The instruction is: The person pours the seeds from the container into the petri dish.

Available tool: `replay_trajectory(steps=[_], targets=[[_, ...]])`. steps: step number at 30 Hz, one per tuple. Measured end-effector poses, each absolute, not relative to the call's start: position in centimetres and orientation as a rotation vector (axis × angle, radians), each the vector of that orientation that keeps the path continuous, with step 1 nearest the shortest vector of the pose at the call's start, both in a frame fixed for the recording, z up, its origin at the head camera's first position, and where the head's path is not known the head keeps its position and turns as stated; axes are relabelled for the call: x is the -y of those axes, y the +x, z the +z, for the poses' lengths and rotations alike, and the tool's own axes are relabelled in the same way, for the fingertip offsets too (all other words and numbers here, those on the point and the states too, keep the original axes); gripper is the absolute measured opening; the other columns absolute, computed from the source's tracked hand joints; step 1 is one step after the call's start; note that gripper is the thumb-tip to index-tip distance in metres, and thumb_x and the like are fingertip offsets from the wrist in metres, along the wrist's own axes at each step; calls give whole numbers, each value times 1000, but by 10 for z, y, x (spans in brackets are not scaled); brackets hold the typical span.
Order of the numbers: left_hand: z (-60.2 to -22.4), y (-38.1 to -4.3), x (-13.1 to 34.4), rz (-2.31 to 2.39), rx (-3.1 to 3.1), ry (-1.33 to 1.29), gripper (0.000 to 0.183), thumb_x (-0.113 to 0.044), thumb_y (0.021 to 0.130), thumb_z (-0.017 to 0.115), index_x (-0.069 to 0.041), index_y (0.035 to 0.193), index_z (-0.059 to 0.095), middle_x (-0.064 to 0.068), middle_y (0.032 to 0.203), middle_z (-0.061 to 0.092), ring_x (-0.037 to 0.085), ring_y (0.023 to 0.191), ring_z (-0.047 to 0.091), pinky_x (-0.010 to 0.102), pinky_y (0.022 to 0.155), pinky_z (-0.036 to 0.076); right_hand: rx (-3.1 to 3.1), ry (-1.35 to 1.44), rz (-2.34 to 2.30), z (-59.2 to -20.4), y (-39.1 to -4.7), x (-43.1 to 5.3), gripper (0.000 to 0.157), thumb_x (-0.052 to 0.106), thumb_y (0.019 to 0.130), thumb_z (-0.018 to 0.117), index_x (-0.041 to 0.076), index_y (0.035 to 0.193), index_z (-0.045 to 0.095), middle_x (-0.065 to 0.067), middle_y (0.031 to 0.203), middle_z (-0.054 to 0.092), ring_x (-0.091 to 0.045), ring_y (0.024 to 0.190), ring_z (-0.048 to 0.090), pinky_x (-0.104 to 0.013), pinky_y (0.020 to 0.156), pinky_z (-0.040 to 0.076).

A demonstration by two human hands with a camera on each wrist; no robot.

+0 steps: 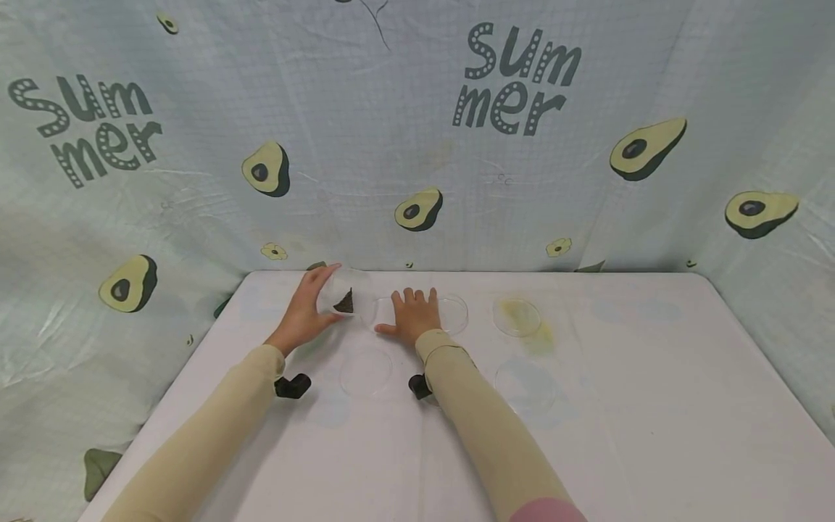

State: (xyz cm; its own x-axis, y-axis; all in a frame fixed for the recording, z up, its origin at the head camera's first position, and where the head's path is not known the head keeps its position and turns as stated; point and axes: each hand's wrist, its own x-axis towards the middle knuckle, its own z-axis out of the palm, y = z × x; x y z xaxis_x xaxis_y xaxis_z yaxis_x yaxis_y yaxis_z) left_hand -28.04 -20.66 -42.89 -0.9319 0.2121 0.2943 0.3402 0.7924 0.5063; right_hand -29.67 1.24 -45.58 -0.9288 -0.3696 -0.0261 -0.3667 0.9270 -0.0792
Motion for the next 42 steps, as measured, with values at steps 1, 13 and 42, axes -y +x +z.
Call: replay_trajectory(steps=[1,13,42], targets=[[-429,-281,206,-838,2756,-436,92,0,74,81,-20,150,33,16,147,34,36,138,34,54,111,35,-3044,-583,-116,-455,-296,-12,82,68,86,53,12,144,42,-14,140,49,-33,132,46,-58,116,24],[-427,-281,201,-782,2712,-485,89,1,74,79,-22,149,36,16,146,35,38,136,37,56,109,36,-3086,-614,-104,-453,-295,-12,80,68,85,54,12,142,45,-14,138,51,-33,129,49,-58,114,28],[-427,-287,193,-539,2693,-539,90,1,72,81,-26,148,39,13,146,35,37,132,41,57,106,37,-3065,-589,-75,-460,-299,-13,81,69,85,53,13,143,44,-13,139,50,-33,130,48,-57,115,27]])
